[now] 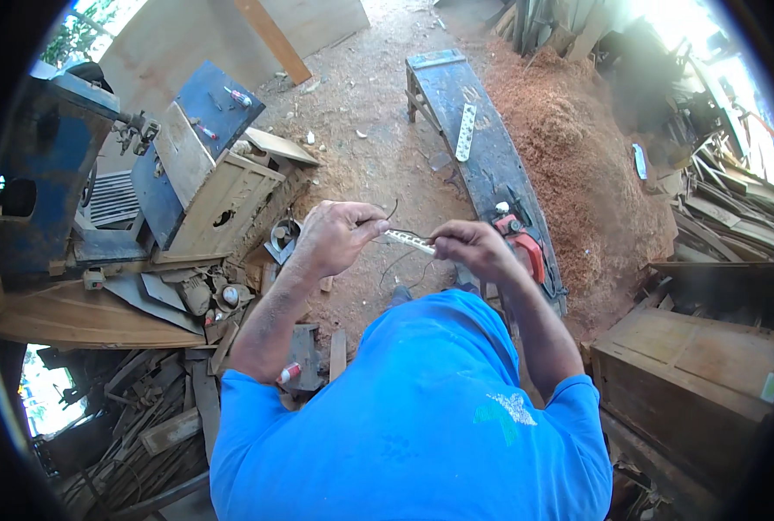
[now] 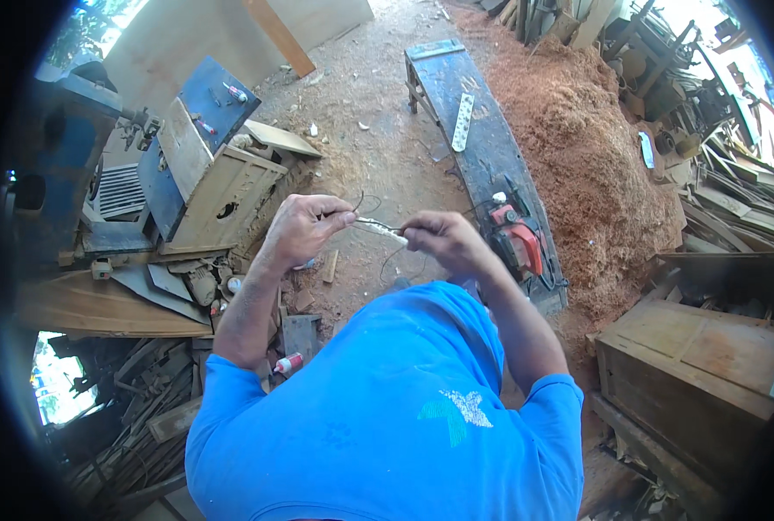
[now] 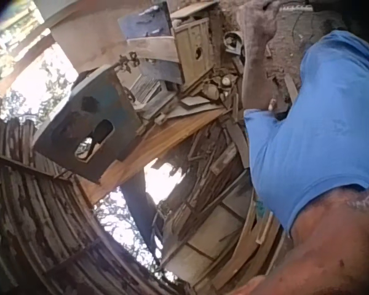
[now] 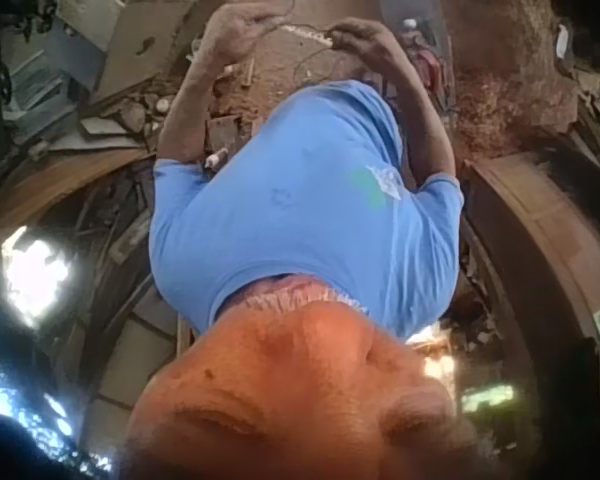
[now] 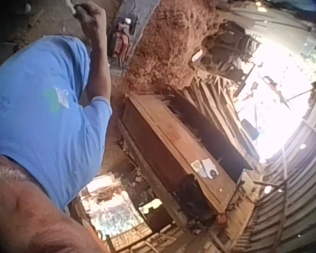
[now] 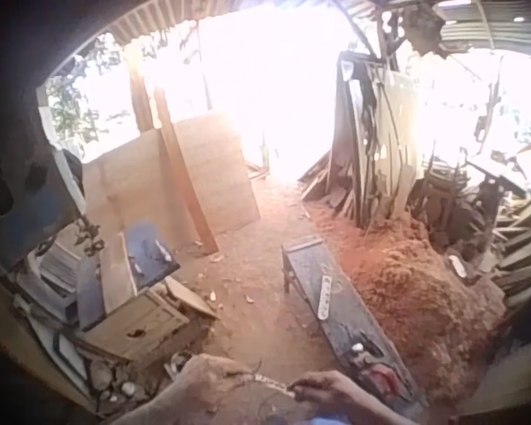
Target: The person uses a screwdriver to tighten components on a small plastic electronic housing and later uses pliers to work with thin wires at a woodworking bench.
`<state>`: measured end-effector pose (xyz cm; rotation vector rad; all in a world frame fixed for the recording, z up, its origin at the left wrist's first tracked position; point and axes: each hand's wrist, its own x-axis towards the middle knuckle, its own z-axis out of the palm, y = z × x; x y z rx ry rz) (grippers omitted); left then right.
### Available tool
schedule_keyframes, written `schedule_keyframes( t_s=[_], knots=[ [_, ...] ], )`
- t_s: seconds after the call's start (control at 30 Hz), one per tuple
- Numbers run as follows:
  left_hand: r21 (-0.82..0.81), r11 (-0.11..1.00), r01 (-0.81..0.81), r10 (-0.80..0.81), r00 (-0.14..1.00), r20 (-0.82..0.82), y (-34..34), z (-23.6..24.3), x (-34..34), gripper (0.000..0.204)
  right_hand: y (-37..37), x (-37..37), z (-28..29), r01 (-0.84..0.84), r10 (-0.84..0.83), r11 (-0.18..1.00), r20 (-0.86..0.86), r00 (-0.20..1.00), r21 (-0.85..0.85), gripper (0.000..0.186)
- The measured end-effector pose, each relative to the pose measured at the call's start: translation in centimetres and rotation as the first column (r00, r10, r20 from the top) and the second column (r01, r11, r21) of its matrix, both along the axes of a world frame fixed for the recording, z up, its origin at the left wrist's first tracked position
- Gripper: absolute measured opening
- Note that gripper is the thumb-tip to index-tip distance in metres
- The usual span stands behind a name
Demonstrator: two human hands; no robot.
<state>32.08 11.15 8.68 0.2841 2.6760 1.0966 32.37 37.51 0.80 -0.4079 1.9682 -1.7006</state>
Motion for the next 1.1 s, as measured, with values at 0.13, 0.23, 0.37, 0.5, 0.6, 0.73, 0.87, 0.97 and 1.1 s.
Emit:
schedule_keyframes(
  t_s=[0.13,0.23,0.37,0.5,0.6,0.73,0.87,0.97,1.1],
  knots=[
    [-0.227,0.914,0.335,-0.335,0.941,0.04,-1.1,0.0,0.8,0.022,0.2,-0.2,1.7,-0.116,0.121,0.979,-0.026,0.992,0.165,0.02],
    [-0.203,0.909,0.363,-0.355,0.932,0.079,-1.6,0.0,0.9,0.021,-0.4,0.5,2.5,-0.112,0.134,0.963,-0.075,0.988,0.247,0.019],
    [-0.204,0.888,0.411,-0.412,0.91,0.041,-2.2,-0.6,1.1,0.02,-1.0,1.0,3.7,-0.085,0.142,0.954,-0.182,0.973,0.289,0.018],
    [0.389,0.916,0.101,-0.267,0.877,0.401,-1.3,-2.0,1.1,0.022,-1.4,1.3,5.2,-0.061,0.129,0.947,-0.197,0.972,0.315,0.018],
    [0.524,0.852,0.025,-0.282,0.864,0.417,-0.3,-3.0,1.4,0.021,-1.2,1.6,4.9,-0.028,0.131,0.94,-0.282,0.95,0.339,0.016],
    [0.534,0.841,0.087,-0.351,0.839,0.416,0.0,-5.5,2.8,0.018,-0.8,1.9,2.9,0.012,0.192,0.931,-0.517,0.834,0.366,0.014],
    [0.584,0.793,-0.173,-0.333,0.68,0.653,-0.4,-8.5,4.0,0.015,-1.4,4.1,2.2,0.035,0.1,0.946,-0.393,0.914,0.322,0.012],
    [0.6,0.757,-0.259,-0.281,0.7,0.657,0.5,-7.9,3.6,0.016,0.4,2.7,0.9,0.118,-0.079,0.973,-0.198,0.977,0.197,0.016],
    [0.535,0.817,-0.215,-0.175,0.792,0.585,-0.1,-7.3,2.7,0.016,1.3,1.8,0.6,0.158,-0.173,0.963,0.049,0.984,0.217,0.021]
  ],
)
